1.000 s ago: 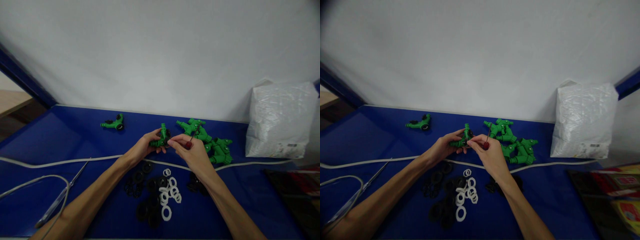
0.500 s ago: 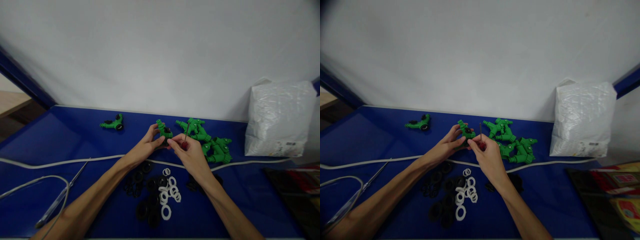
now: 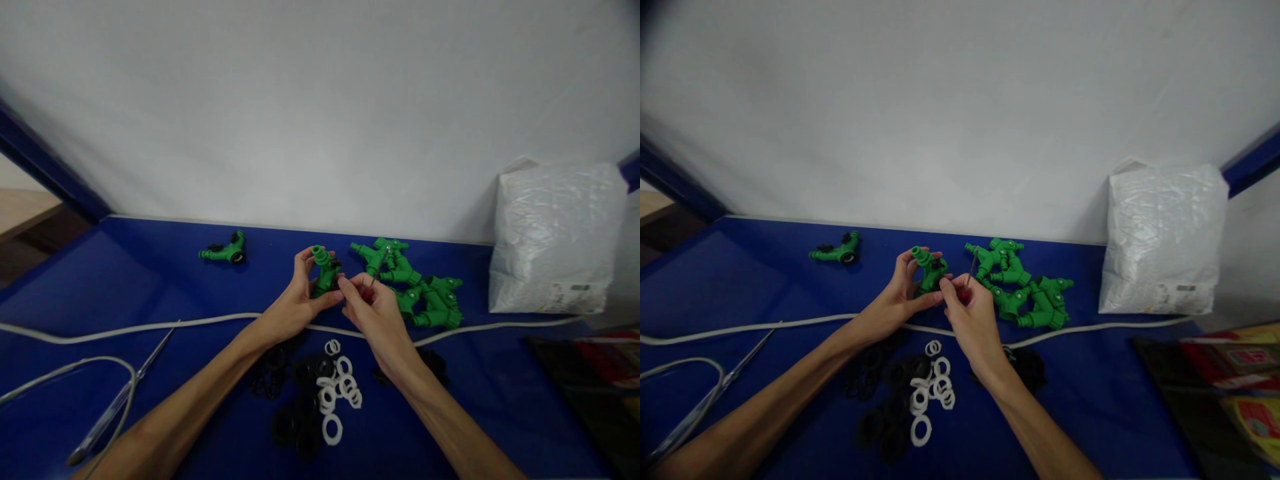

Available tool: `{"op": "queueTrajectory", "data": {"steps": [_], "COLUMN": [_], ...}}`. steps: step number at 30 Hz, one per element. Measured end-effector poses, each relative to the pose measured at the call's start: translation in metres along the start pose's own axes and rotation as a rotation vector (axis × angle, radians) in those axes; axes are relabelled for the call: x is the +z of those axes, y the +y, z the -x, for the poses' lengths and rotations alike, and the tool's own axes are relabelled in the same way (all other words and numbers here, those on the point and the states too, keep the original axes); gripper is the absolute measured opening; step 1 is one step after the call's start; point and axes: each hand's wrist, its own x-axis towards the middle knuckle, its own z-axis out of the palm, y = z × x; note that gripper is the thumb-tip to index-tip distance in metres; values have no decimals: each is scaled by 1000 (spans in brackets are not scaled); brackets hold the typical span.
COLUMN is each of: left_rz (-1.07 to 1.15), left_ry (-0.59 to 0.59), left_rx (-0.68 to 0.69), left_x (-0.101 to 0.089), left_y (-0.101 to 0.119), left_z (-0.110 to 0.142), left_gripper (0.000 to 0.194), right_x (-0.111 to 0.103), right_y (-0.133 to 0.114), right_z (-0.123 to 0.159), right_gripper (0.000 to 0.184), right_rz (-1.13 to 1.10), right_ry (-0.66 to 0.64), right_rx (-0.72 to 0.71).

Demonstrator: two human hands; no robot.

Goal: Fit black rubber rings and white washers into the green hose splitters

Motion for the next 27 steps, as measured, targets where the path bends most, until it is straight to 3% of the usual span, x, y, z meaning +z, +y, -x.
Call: {"op": "queueTrajectory", "data": {"steps": [8,15,19,27], "left_rz": [-162,-161,-214,-422], "left_ry": [-22,18,22,-33], "left_rx": [-29,-107,-125,-10], "left_x": [-3,-4,-7,-10], "left_y": [0,7,8,1], "left_z": [-1,1,0,3], "left_gripper": [78,88,79,75], "right_x": [-4,-2,-3,-3], "right_y": [-9,-13,-12,-11], "right_z": [-1,2,3,3], "right_gripper": [35,37,35,40], "right_rz": [-18,-83,-6,307], "right_ry": [-83,-96,-87,-11], "right_rx": [41,84,47,-134]}}
